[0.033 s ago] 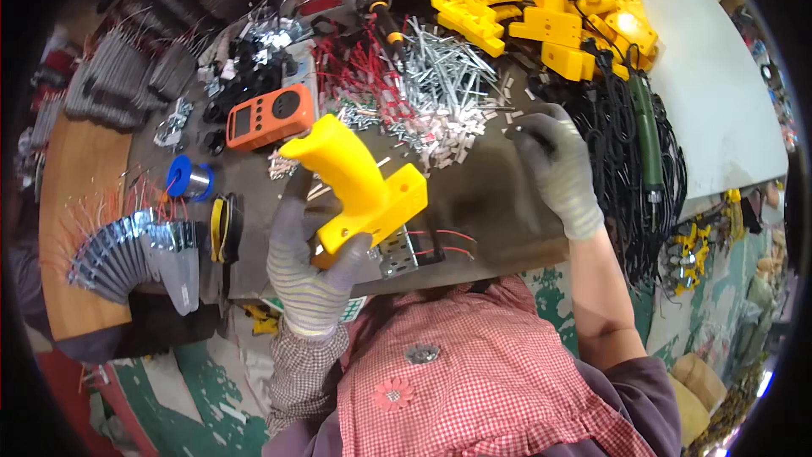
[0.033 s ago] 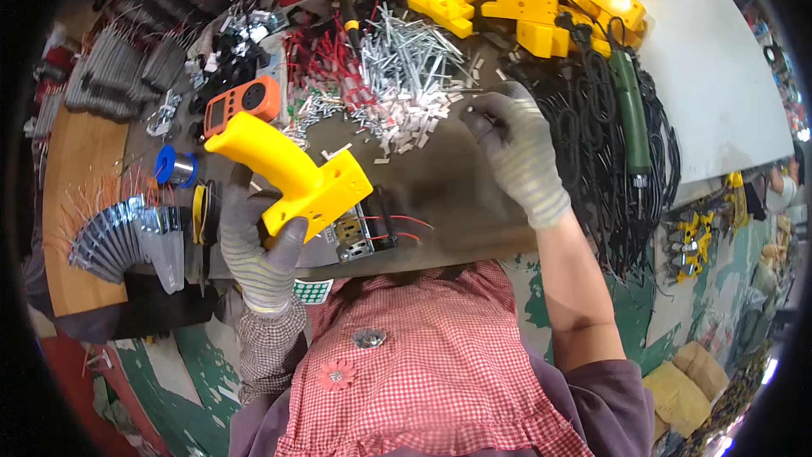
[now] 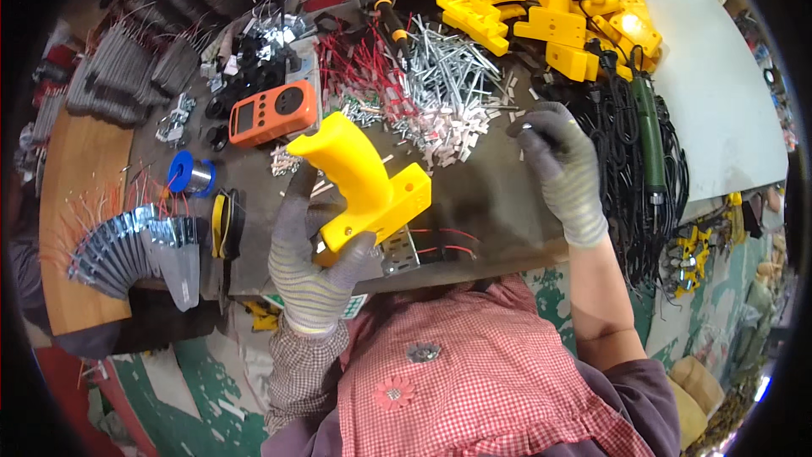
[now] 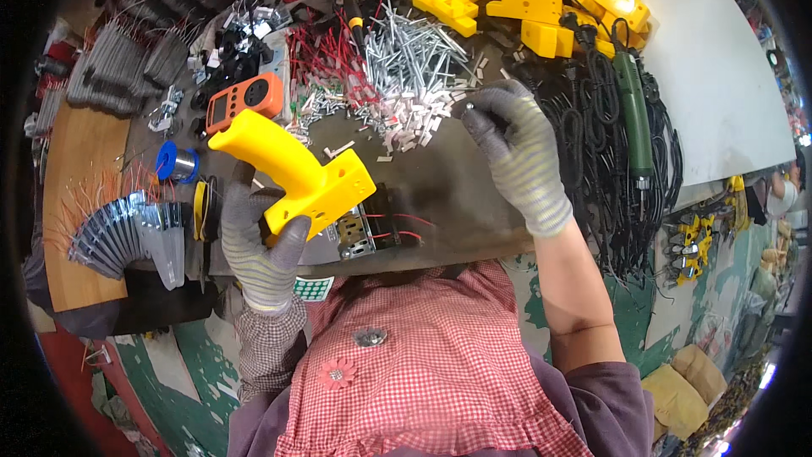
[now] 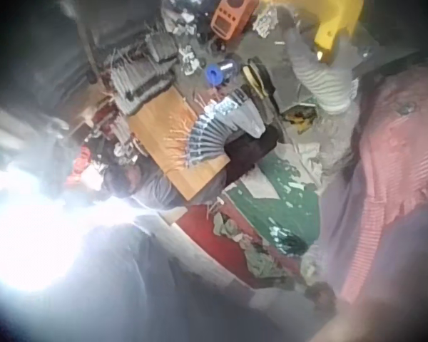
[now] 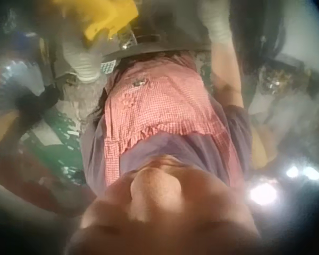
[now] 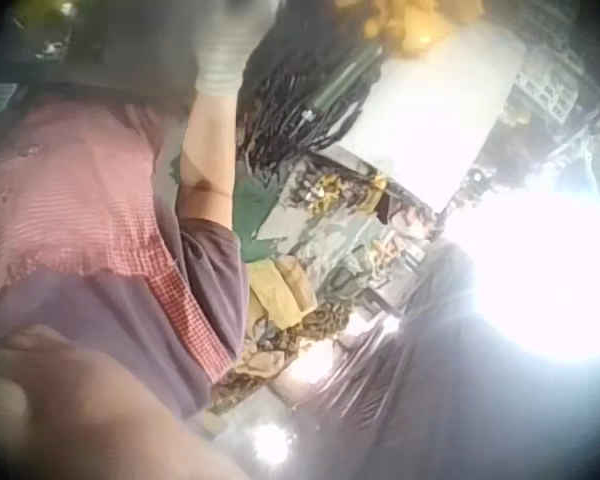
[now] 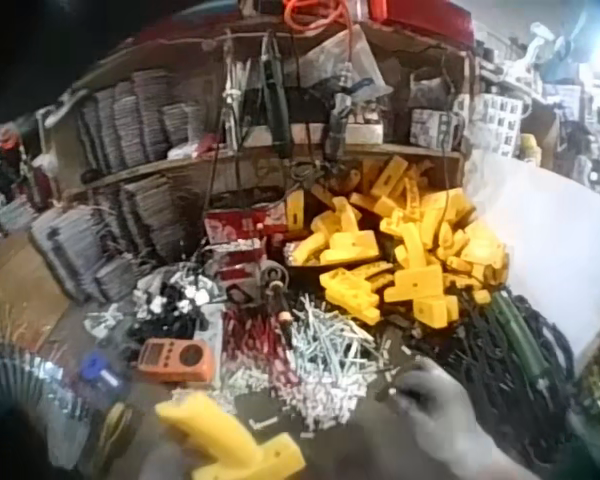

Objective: The person assembles the internal components of a yellow handheld power tool by soldering internal wires to a printed circuit board with a soldering iron, then secures the components within the yellow tool housing using screws and a screwdriver.

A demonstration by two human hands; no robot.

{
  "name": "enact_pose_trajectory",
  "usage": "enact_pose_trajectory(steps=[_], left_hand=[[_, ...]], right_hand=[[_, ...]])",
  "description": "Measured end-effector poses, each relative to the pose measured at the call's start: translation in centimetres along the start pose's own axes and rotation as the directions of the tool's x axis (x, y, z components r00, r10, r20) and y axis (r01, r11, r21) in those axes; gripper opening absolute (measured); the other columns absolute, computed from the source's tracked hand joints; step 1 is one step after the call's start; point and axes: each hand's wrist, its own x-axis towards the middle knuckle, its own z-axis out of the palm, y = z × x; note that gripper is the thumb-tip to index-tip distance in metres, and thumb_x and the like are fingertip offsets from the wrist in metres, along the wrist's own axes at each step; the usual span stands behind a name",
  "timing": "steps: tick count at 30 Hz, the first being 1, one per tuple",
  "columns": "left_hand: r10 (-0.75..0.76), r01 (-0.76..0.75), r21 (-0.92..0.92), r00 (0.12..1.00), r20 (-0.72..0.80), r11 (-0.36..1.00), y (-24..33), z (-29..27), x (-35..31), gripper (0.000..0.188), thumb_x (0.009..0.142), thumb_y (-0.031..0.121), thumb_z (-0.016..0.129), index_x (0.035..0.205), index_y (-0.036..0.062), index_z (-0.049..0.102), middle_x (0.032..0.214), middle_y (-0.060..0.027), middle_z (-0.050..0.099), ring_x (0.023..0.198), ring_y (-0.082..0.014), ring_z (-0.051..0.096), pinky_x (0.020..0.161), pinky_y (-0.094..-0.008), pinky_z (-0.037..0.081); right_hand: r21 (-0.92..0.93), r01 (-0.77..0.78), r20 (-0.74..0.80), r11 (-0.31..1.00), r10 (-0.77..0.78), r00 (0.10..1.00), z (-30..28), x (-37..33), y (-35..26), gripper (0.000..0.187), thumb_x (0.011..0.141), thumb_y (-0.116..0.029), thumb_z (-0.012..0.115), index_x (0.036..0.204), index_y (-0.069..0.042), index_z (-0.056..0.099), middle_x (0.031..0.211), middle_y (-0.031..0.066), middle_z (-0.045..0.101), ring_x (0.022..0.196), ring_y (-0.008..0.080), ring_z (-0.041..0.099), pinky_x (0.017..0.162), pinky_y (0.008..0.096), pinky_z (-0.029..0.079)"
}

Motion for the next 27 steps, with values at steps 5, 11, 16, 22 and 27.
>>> enact_pose_trajectory(steps=[5, 11, 16, 22, 27], left_hand=[[0.048, -0.050, 0.042, 0.998, 0.049, 0.998, -0.1, -0.3, -0.4, 0.092, 0.080, 0.007, 0.089, 0.161, 0.0010, 0.045, 0.140, -0.0153, 0.066, 0.107, -0.0186, 0.071, 0.092, -0.0316, 0.059], [0.040, -0.035, -0.051, 0.994, 0.106, 0.998, 1.0, 0.4, 0.1, 0.093, 0.081, 0.005, 0.089, 0.162, 0.0015, 0.044, 0.144, -0.0167, 0.066, 0.122, -0.0232, 0.071, 0.101, -0.0338, 0.057], [-0.055, 0.065, -0.083, 0.992, 0.116, 0.994, 1.1, 0.8, -0.2, 0.093, 0.082, 0.006, 0.090, 0.162, -0.0005, 0.043, 0.147, -0.0156, 0.064, 0.112, -0.0189, 0.070, 0.098, -0.0324, 0.058], [-0.082, 0.093, -0.120, 0.992, 0.097, 0.988, 2.3, 1.6, 0.5, 0.097, 0.081, 0.011, 0.091, 0.163, -0.0009, 0.042, 0.146, -0.0122, 0.062, 0.107, -0.0163, 0.069, 0.097, -0.0314, 0.058], [-0.093, 0.120, -0.295, 0.990, 0.103, 0.948, 3.6, 1.7, 2.3, 0.099, 0.079, 0.008, 0.091, 0.163, -0.0008, 0.040, 0.151, -0.0133, 0.061, 0.099, -0.0157, 0.071, 0.093, -0.0301, 0.058]], right_hand=[[0.673, -0.090, 0.048, 0.735, 0.078, 0.996, 2.0, -0.2, -9.2, 0.017, 0.106, -0.018, 0.071, 0.112, -0.002, 0.072, 0.097, 0.0036, 0.074, 0.078, 0.0078, 0.070, 0.070, 0.0221, 0.057], [0.547, -0.056, 0.127, 0.836, -0.017, 0.992, 3.3, 0.0, -8.7, 0.015, 0.106, -0.016, 0.070, 0.114, -0.003, 0.072, 0.094, 0.0058, 0.075, 0.079, 0.0128, 0.074, 0.070, 0.0271, 0.059], [0.296, 0.179, 0.102, 0.938, -0.217, 0.971, 3.6, -0.2, -8.4, 0.019, 0.099, -0.015, 0.076, 0.115, -0.006, 0.074, 0.096, 0.0104, 0.075, 0.078, 0.0269, 0.075, 0.069, 0.0348, 0.058], [0.075, 0.446, -0.011, 0.892, -0.446, 0.895, 2.6, -0.3, -8.3, 0.027, 0.093, -0.012, 0.080, 0.118, -0.006, 0.074, 0.095, 0.0107, 0.075, 0.077, 0.0293, 0.074, 0.068, 0.0361, 0.058], [-0.117, 0.644, 0.190, 0.756, -0.620, 0.761, -1.6, 0.6, -9.5, 0.033, 0.081, -0.021, 0.092, 0.113, -0.016, 0.083, 0.126, 0.0148, 0.072, 0.110, 0.0355, 0.070, 0.090, 0.0401, 0.059]])
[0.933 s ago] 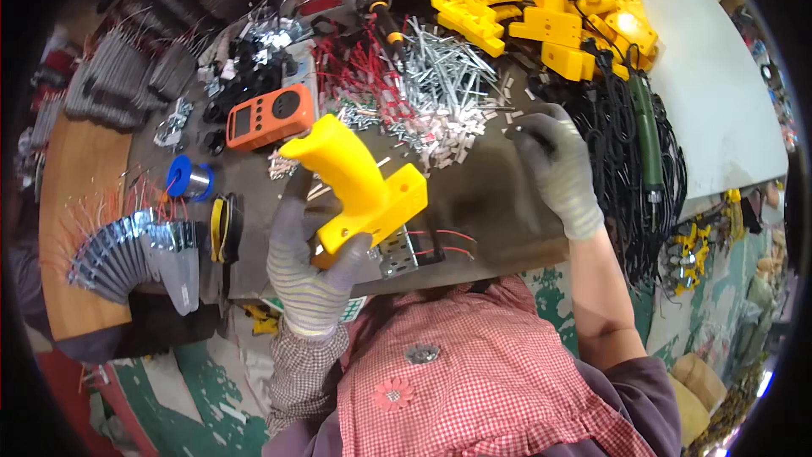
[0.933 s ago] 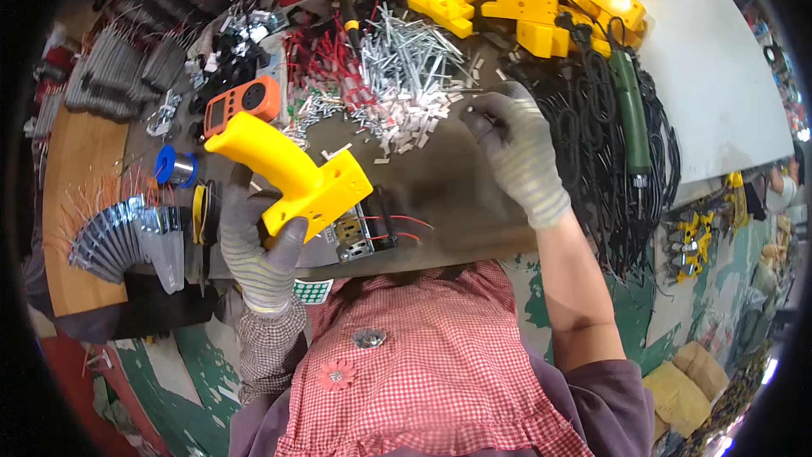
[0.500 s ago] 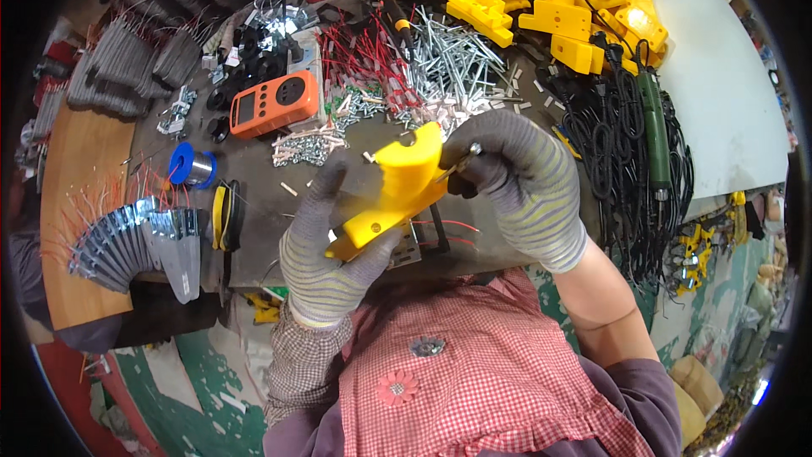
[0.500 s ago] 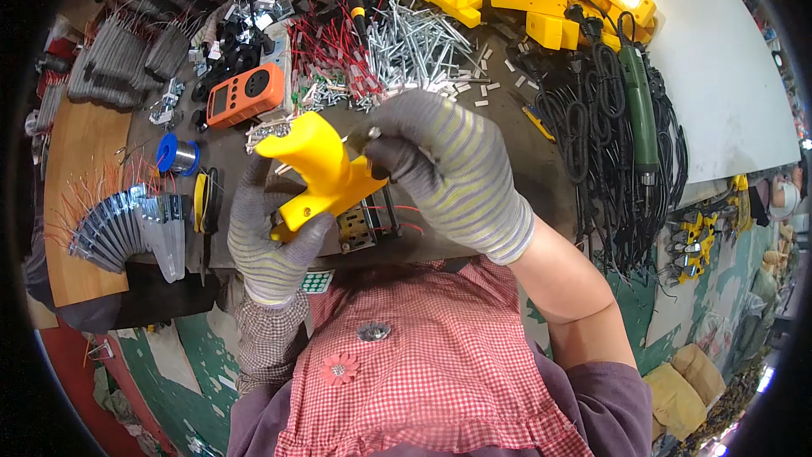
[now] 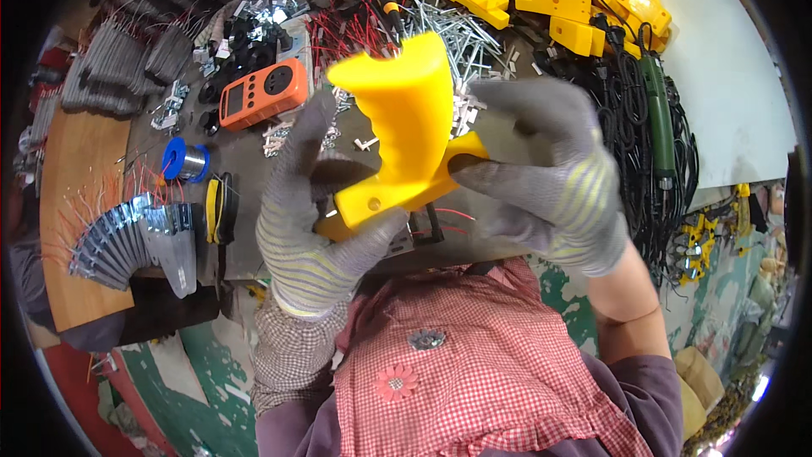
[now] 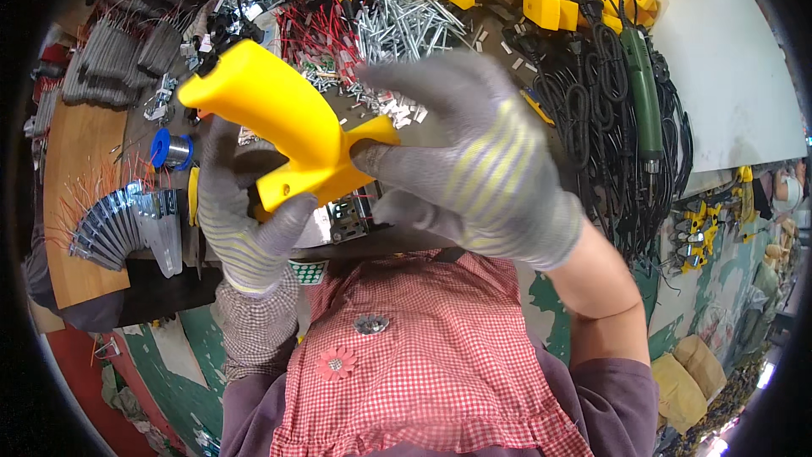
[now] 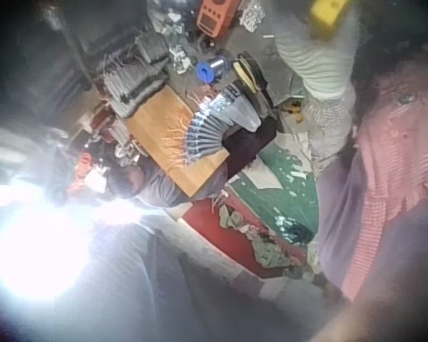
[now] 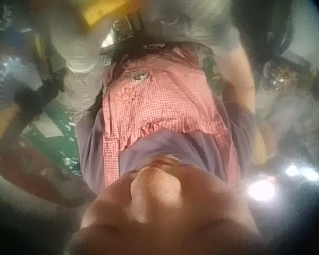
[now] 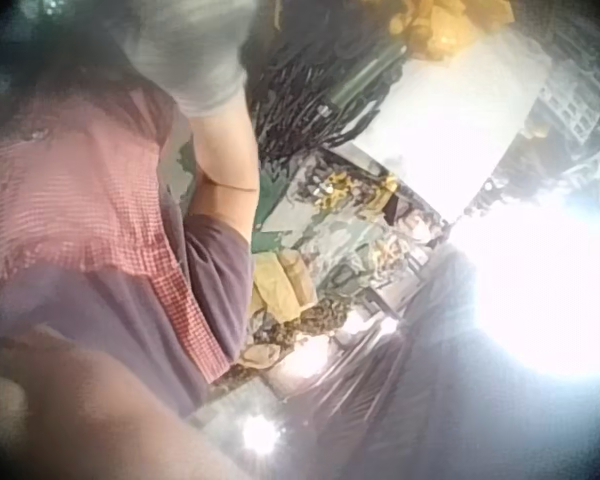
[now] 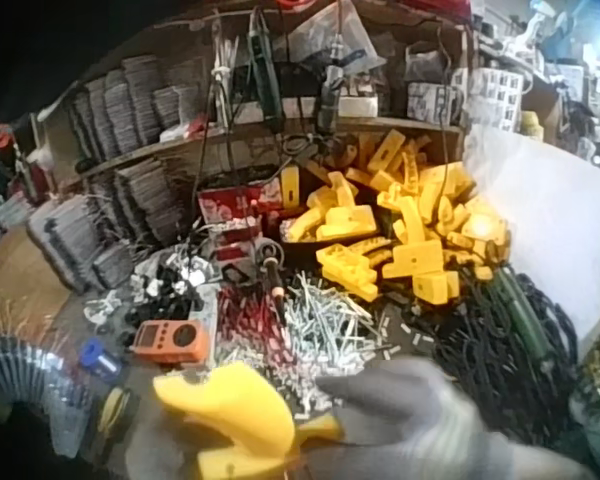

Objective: The person assembles the internal components of a yellow handheld power tool by soldering internal wires to a printed circuit board with a soldering iron, then secures the components within the yellow tool housing using screws and a screwdriver.

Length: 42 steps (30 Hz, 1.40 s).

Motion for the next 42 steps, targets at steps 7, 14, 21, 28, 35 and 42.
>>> enact_pose_trajectory(steps=[7, 14, 21, 28, 35, 42], left_hand=[[-0.090, 0.060, 0.067, 0.694, 0.714, 0.996, 3.5, 1.4, 6.0, 0.094, 0.075, 0.007, 0.089, 0.160, 0.0025, 0.047, 0.130, -0.0085, 0.069, 0.111, -0.0184, 0.070, 0.100, -0.0369, 0.057], [-0.027, -0.329, 0.638, 0.876, 0.481, 0.696, -2.4, 2.2, 1.4, 0.115, 0.063, 0.036, 0.097, 0.162, 0.0114, 0.045, 0.149, -0.0195, 0.051, 0.130, -0.0383, 0.057, 0.115, -0.0508, 0.046], [-0.036, -0.304, 0.629, 0.883, 0.468, 0.715, -5.9, 0.8, -0.7, 0.127, 0.057, 0.045, 0.095, 0.164, 0.0049, 0.038, 0.128, -0.0175, 0.062, 0.119, -0.0396, 0.058, 0.109, -0.0569, 0.041], [-0.086, -0.227, 0.582, 0.884, 0.460, 0.780, -6.2, -0.7, -1.0, 0.126, 0.058, 0.036, 0.096, 0.164, 0.0034, 0.037, 0.134, -0.0207, 0.061, 0.121, -0.0427, 0.058, 0.109, -0.0534, 0.046], [-0.109, -0.211, 0.579, 0.877, 0.468, 0.788, -6.6, -1.2, -1.1, 0.123, 0.061, 0.040, 0.094, 0.164, 0.0037, 0.037, 0.134, -0.0224, 0.060, 0.119, -0.0442, 0.060, 0.108, -0.0539, 0.046], [-0.032, -0.264, 0.567, 0.889, 0.458, 0.780, -6.7, -1.5, -0.9, 0.121, 0.064, 0.041, 0.091, 0.165, 0.0044, 0.036, 0.133, -0.0238, 0.060, 0.118, -0.0439, 0.060, 0.107, -0.0542, 0.045]], right_hand=[[-0.393, 0.139, 0.243, 0.909, -0.043, 0.969, -2.8, -1.2, -3.0, 0.031, 0.080, -0.036, 0.082, 0.110, -0.038, 0.080, 0.120, -0.0099, 0.074, 0.125, 0.0219, 0.067, 0.125, 0.0626, 0.035], [-0.545, -0.020, 0.373, 0.838, 0.263, 0.890, -5.0, -7.2, 0.6, 0.040, 0.070, -0.033, 0.084, 0.109, -0.023, 0.079, 0.108, -0.0021, 0.070, 0.104, 0.0221, 0.066, 0.112, 0.0587, 0.048], [-0.245, -0.410, 0.269, 0.879, 0.468, 0.842, -0.8, -7.4, -2.0, 0.054, 0.068, -0.028, 0.087, 0.121, -0.020, 0.079, 0.106, 0.0004, 0.072, 0.104, 0.0276, 0.065, 0.111, 0.0569, 0.043], [-0.336, -0.371, 0.227, 0.866, 0.457, 0.860, 3.3, -8.6, -0.2, 0.047, 0.071, -0.025, 0.084, 0.117, -0.019, 0.080, 0.101, 0.0001, 0.072, 0.098, 0.0255, 0.067, 0.110, 0.0574, 0.043], [-0.320, -0.274, 0.266, 0.907, 0.363, 0.893, 3.2, -6.2, 0.8, 0.042, 0.072, -0.023, 0.083, 0.114, -0.019, 0.081, 0.102, -0.0007, 0.072, 0.098, 0.0246, 0.067, 0.109, 0.0563, 0.043], [-0.229, -0.302, 0.308, 0.925, 0.363, 0.879, 4.7, -5.7, 0.9, 0.050, 0.071, -0.028, 0.085, 0.119, -0.016, 0.078, 0.104, 0.0027, 0.072, 0.100, 0.0270, 0.067, 0.103, 0.0534, 0.045]])
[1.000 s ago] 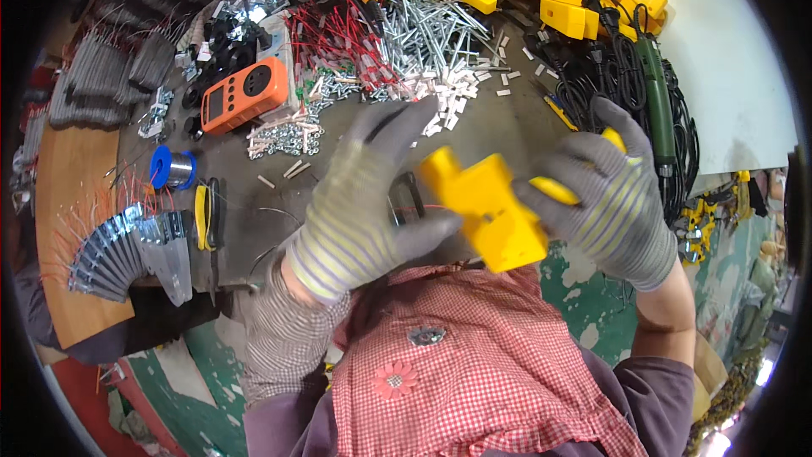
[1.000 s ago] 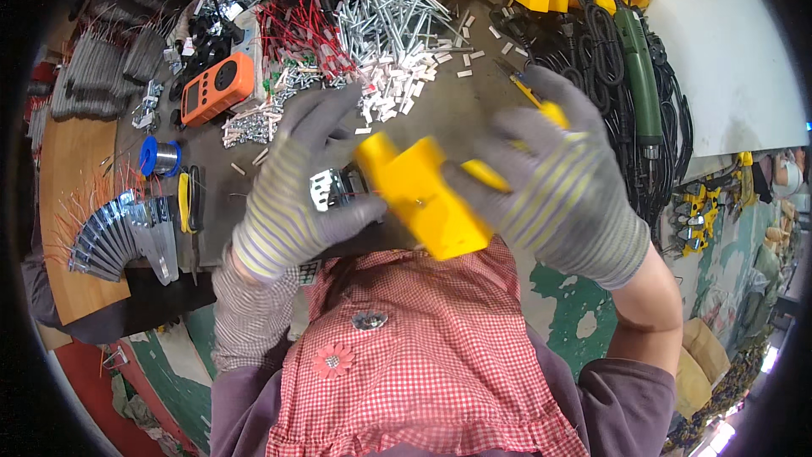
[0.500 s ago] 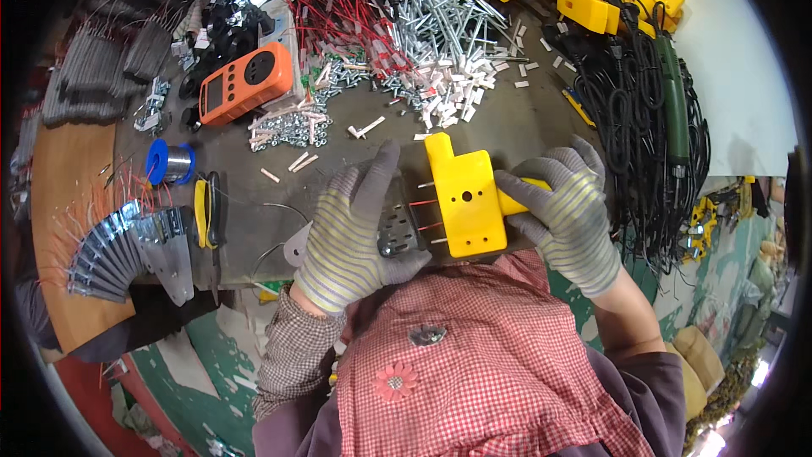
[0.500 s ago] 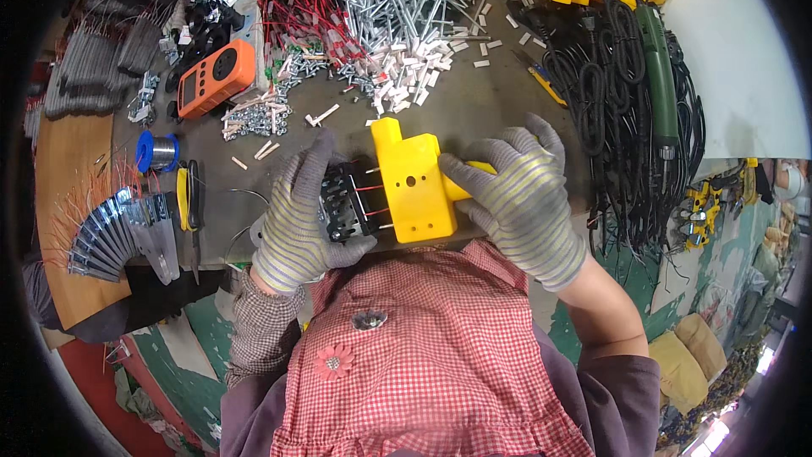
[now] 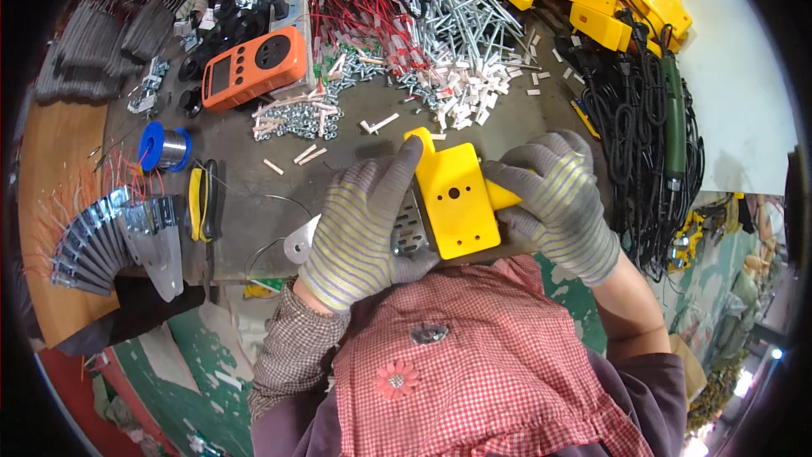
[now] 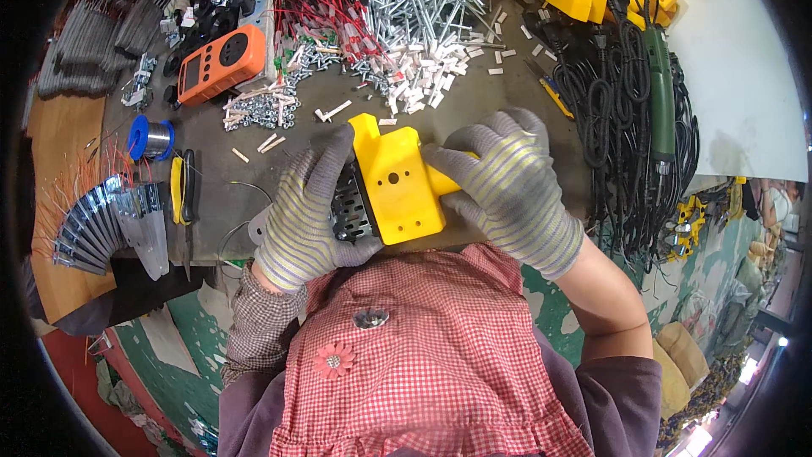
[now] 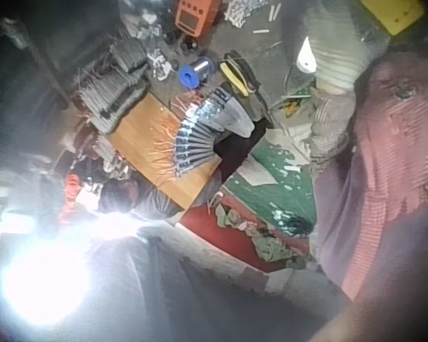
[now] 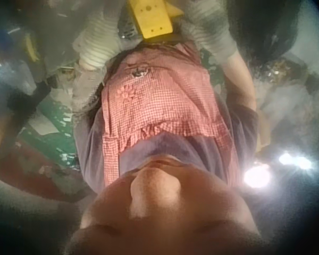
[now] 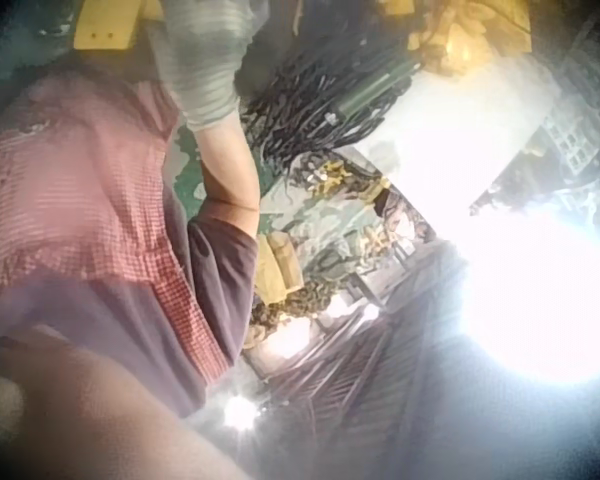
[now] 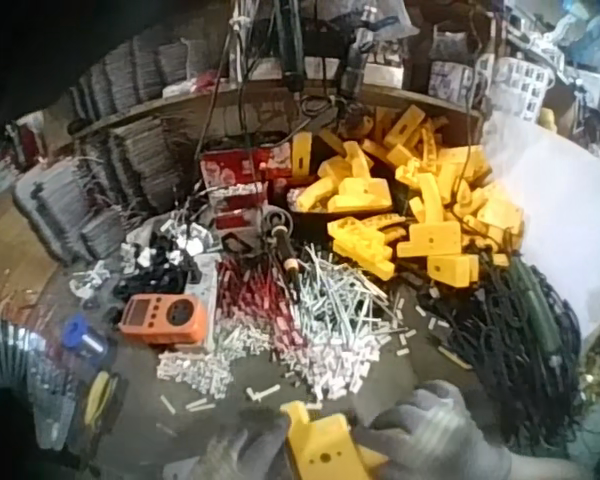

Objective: The person assembles the internal components of a yellow handheld power tool by soldering internal wires to a printed circuit board with a soldering iron, then secures the components within the yellow tool housing using screws and a screwdriver.

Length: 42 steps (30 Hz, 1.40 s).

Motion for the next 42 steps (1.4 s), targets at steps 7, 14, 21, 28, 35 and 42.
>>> enact_pose_trajectory(steps=[7, 14, 21, 28, 35, 42], left_hand=[[0.005, -0.005, 0.000, 0.999, 0.046, 1.000, -0.2, 0.1, 0.0, 0.123, 0.063, 0.045, 0.092, 0.166, 0.0077, 0.035, 0.136, -0.0239, 0.057, 0.122, -0.0443, 0.058, 0.109, -0.0559, 0.044], [0.133, -0.139, 0.087, 0.988, 0.074, 0.987, 1.7, -0.2, 2.2, 0.136, 0.054, 0.064, 0.094, 0.163, 0.0058, 0.038, 0.156, -0.0245, 0.043, 0.143, -0.0501, 0.042, 0.122, -0.0652, 0.028], [0.130, -0.139, 0.117, 0.988, 0.081, 0.983, 1.3, 1.2, 2.6, 0.131, 0.054, 0.068, 0.092, 0.159, 0.0048, 0.044, 0.145, -0.0158, 0.052, 0.137, -0.0455, 0.043, 0.117, -0.0642, 0.032], [0.124, -0.139, 0.133, 0.985, 0.117, 0.981, 1.5, 1.0, 3.5, 0.136, 0.051, 0.066, 0.094, 0.160, 0.0035, 0.041, 0.152, -0.0178, 0.052, 0.140, -0.0465, 0.043, 0.121, -0.0618, 0.031], [0.115, -0.126, 0.115, 0.989, 0.097, 0.985, 1.5, 1.0, 3.3, 0.130, 0.052, 0.064, 0.095, 0.156, 0.0043, 0.045, 0.150, -0.0167, 0.053, 0.137, -0.0449, 0.045, 0.119, -0.0600, 0.034], [0.100, -0.111, 0.109, 0.990, 0.102, 0.988, 1.0, 0.9, 2.5, 0.131, 0.050, 0.061, 0.096, 0.158, 0.0060, 0.046, 0.152, -0.0167, 0.053, 0.142, -0.0433, 0.043, 0.123, -0.0579, 0.031]], right_hand=[[0.221, -0.049, 0.335, 0.974, -0.029, 0.942, -0.2, 2.2, 2.6, 0.054, 0.076, -0.031, 0.089, 0.124, -0.012, 0.072, 0.109, 0.0121, 0.072, 0.100, 0.0370, 0.068, 0.093, 0.0472, 0.052], [0.333, 0.044, 0.240, 0.942, -0.130, 0.962, 0.2, 1.5, 3.9, 0.057, 0.076, -0.036, 0.088, 0.123, -0.010, 0.071, 0.112, 0.0136, 0.071, 0.104, 0.0391, 0.068, 0.090, 0.0484, 0.054], [0.260, 0.070, -0.078, 0.963, -0.051, 0.996, -5.9, -1.0, 6.2, 0.051, 0.082, -0.023, 0.083, 0.132, -0.015, 0.075, 0.115, 0.0109, 0.075, 0.099, 0.0306, 0.072, 0.093, 0.0439, 0.057], [-0.440, -0.781, -0.517, 0.443, 0.586, 0.624, -8.7, -11.1, 18.2, 0.062, 0.087, -0.016, 0.078, 0.147, -0.012, 0.061, 0.121, 0.0199, 0.072, 0.110, 0.0395, 0.070, 0.098, 0.0492, 0.056], [0.124, -0.688, -0.523, 0.715, 0.637, 0.567, -9.3, -11.4, 18.6, 0.058, 0.098, -0.020, 0.068, 0.151, -0.004, 0.054, 0.133, 0.0242, 0.070, 0.118, 0.0363, 0.070, 0.103, 0.0427, 0.055], [0.808, 0.501, -0.074, -0.311, 0.789, 0.609, -4.9, -0.9, 3.6, 0.050, 0.103, -0.043, 0.068, 0.136, -0.006, 0.060, 0.091, 0.0018, 0.057, 0.086, 0.0185, 0.058, 0.104, 0.0434, 0.049]])
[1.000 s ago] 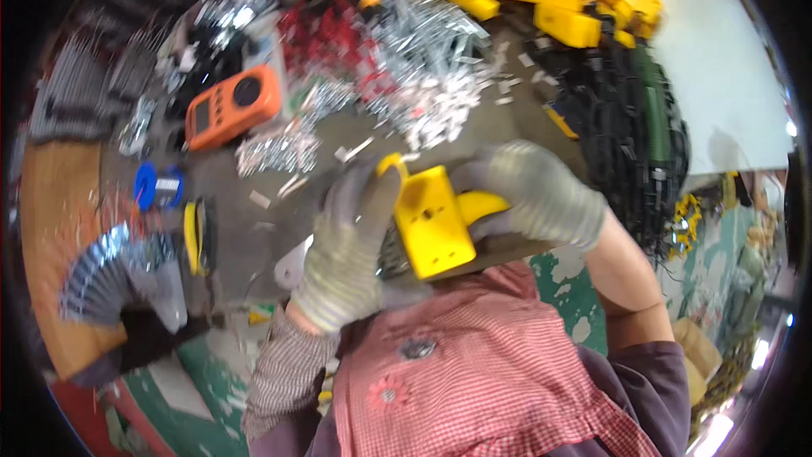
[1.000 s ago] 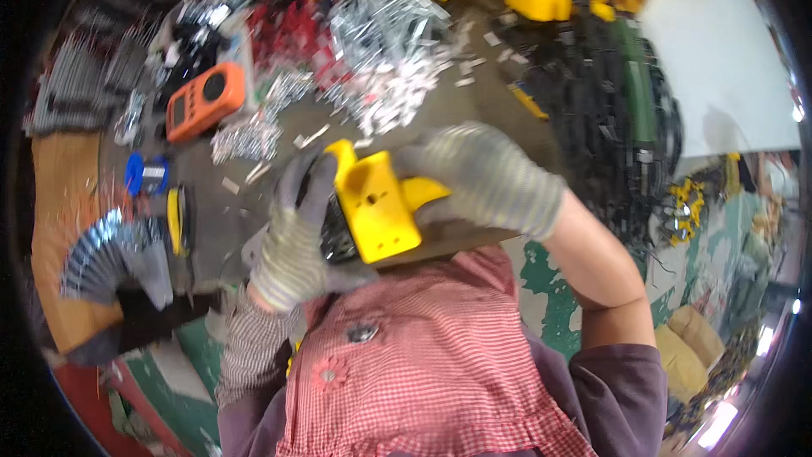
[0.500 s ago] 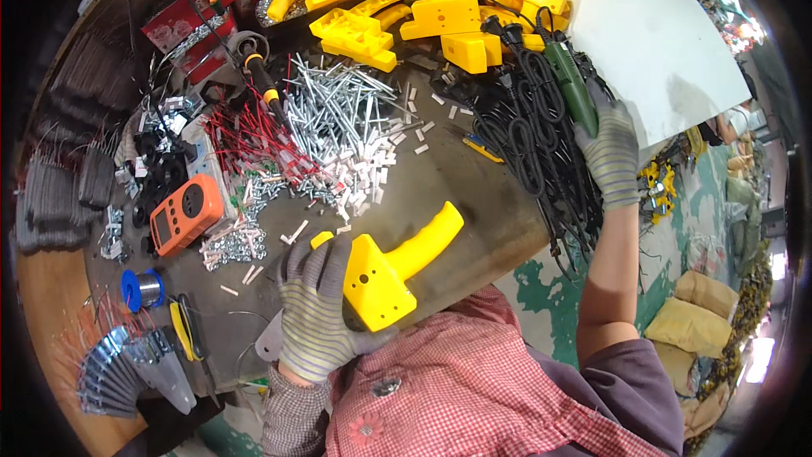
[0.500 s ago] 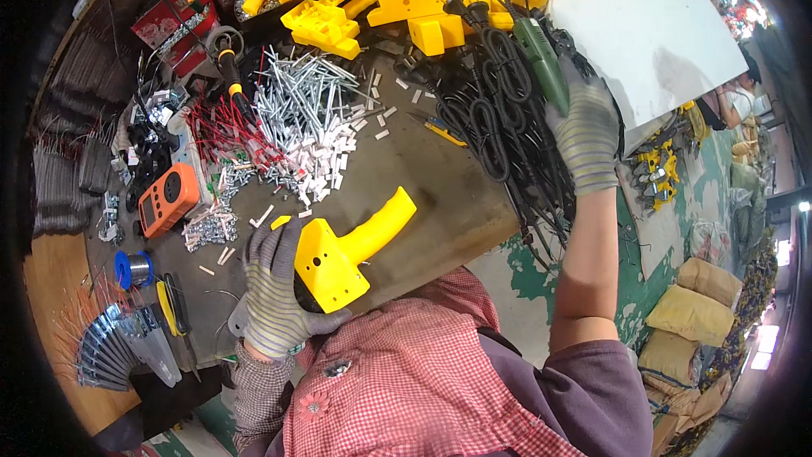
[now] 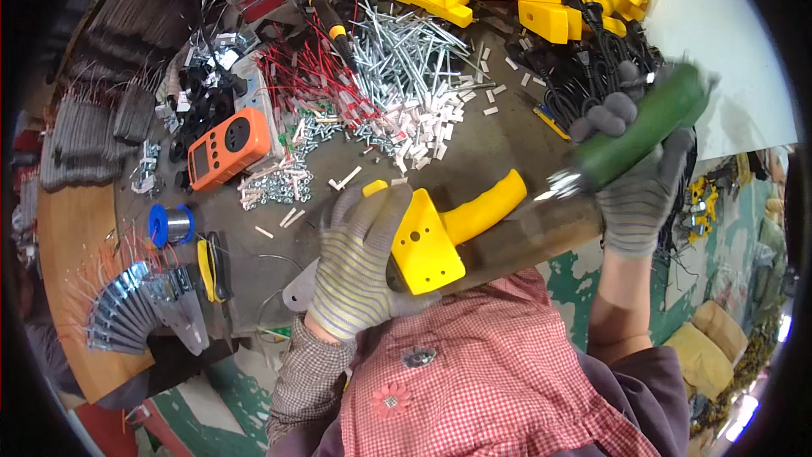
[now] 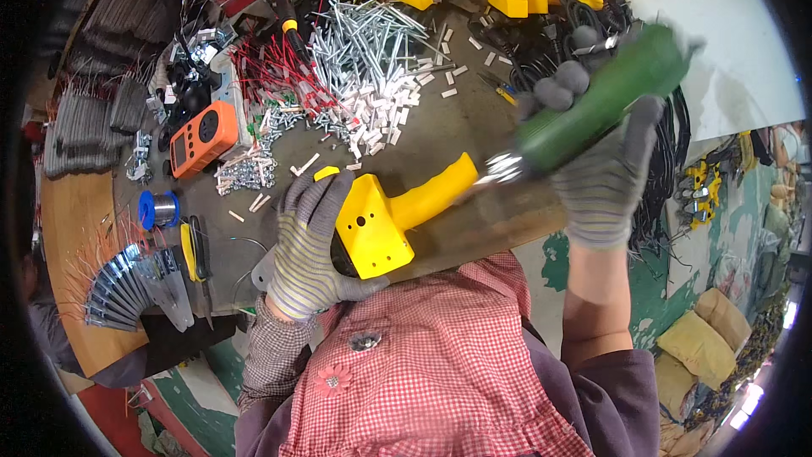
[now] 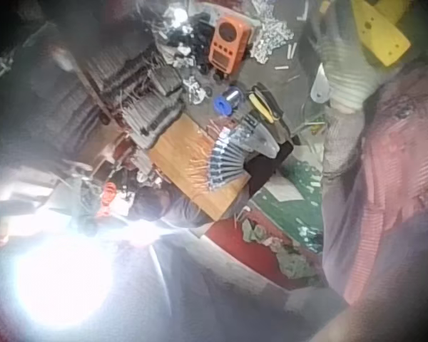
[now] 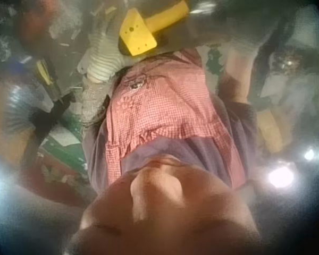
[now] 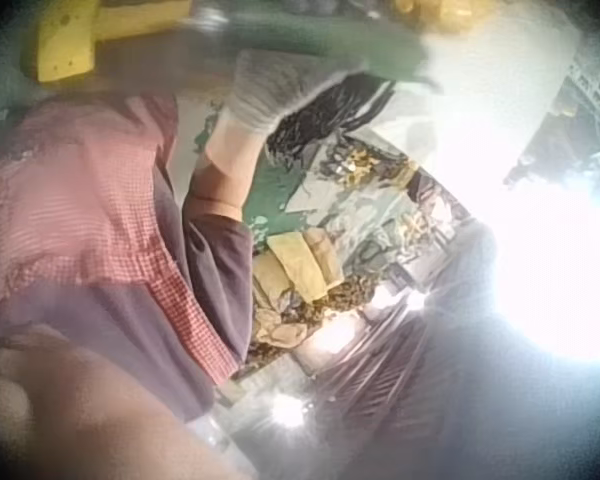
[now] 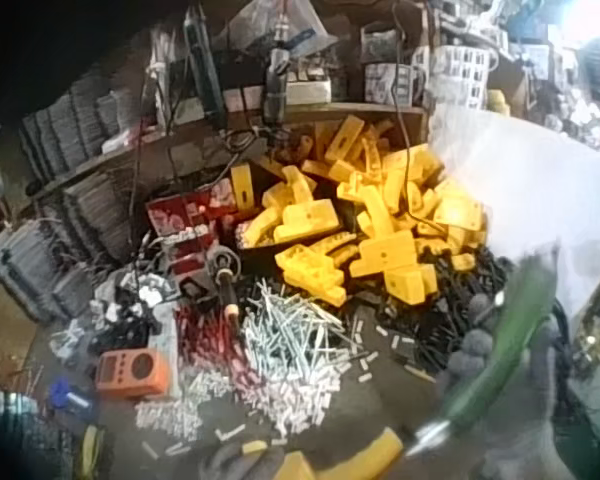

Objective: The person assembles the internal components of a yellow handheld power tool by soldering internal wires to a printed circuit board with a soldering iron, then secures the components within the yellow tool housing using screws and a screwdriver.

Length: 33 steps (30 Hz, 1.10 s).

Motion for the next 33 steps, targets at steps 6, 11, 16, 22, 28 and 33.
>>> enact_pose_trajectory(steps=[6, 11, 16, 22, 28, 33], left_hand=[[0.016, -0.016, -0.020, 0.999, -0.030, 1.000, 0.5, 0.0, 0.7, 0.122, 0.056, 0.062, 0.095, 0.157, 0.0107, 0.048, 0.149, -0.0138, 0.053, 0.138, -0.0452, 0.045, 0.118, -0.0620, 0.035], [0.018, -0.020, -0.043, 0.999, -0.042, 0.999, 0.2, 0.0, 0.6, 0.120, 0.058, 0.060, 0.095, 0.157, 0.0104, 0.048, 0.150, -0.0130, 0.052, 0.138, -0.0452, 0.046, 0.115, -0.0615, 0.037], [0.006, -0.007, -0.011, 0.999, -0.036, 1.000, 0.3, -0.3, 0.7, 0.124, 0.053, 0.058, 0.096, 0.156, 0.0088, 0.049, 0.149, -0.0145, 0.054, 0.138, -0.0436, 0.047, 0.117, -0.0605, 0.036], [0.013, -0.017, -0.104, 0.999, -0.040, 0.994, 0.5, -0.7, 1.2, 0.118, 0.055, 0.047, 0.099, 0.156, 0.0088, 0.050, 0.144, -0.0138, 0.059, 0.134, -0.0426, 0.052, 0.112, -0.0588, 0.043], [-0.003, 0.004, -0.024, 0.999, 0.032, 1.000, 0.1, -0.6, 0.5, 0.124, 0.054, 0.049, 0.098, 0.159, 0.0113, 0.046, 0.152, -0.0128, 0.052, 0.139, -0.0423, 0.048, 0.116, -0.0611, 0.039], [-0.057, 0.015, -0.261, 0.986, -0.157, 0.965, -0.1, -1.1, 0.4, 0.111, 0.056, 0.047, 0.097, 0.153, 0.0115, 0.056, 0.149, -0.0136, 0.057, 0.139, -0.0398, 0.050, 0.120, -0.0566, 0.036]], right_hand=[[0.154, -0.026, 0.099, 0.988, 0.010, 0.995, -5.3, 1.7, 3.8, 0.048, 0.101, -0.052, 0.069, 0.124, -0.010, 0.062, 0.080, -0.0033, 0.041, 0.076, 0.0161, 0.045, 0.103, 0.0428, 0.043], [0.258, -0.038, -0.009, 0.966, 0.042, 0.999, -5.6, 2.3, 5.4, 0.046, 0.102, -0.052, 0.065, 0.121, -0.010, 0.062, 0.079, -0.0037, 0.042, 0.071, 0.0153, 0.043, 0.101, 0.0436, 0.042], [0.241, -0.052, 0.052, 0.969, 0.041, 0.998, -6.4, 2.7, 5.6, 0.047, 0.102, -0.051, 0.064, 0.117, -0.007, 0.062, 0.077, -0.0039, 0.041, 0.068, 0.0150, 0.043, 0.091, 0.0396, 0.040], [0.328, -0.088, 0.045, 0.941, 0.078, 0.996, -7.2, 2.9, 5.2, 0.047, 0.100, -0.045, 0.071, 0.117, -0.002, 0.062, 0.078, 0.0002, 0.045, 0.068, 0.0179, 0.046, 0.109, 0.0459, 0.044], [0.367, -0.132, 0.105, 0.921, 0.100, 0.989, -7.5, 3.2, 6.0, 0.047, 0.100, -0.045, 0.072, 0.117, -0.003, 0.061, 0.077, -0.0009, 0.043, 0.069, 0.0173, 0.047, 0.109, 0.0450, 0.045], [0.366, -0.118, 0.025, 0.923, 0.117, 0.993, -7.6, 2.9, 6.3, 0.049, 0.099, -0.046, 0.073, 0.121, -0.003, 0.060, 0.079, -0.0018, 0.041, 0.069, 0.0168, 0.047, 0.111, 0.0444, 0.043]])
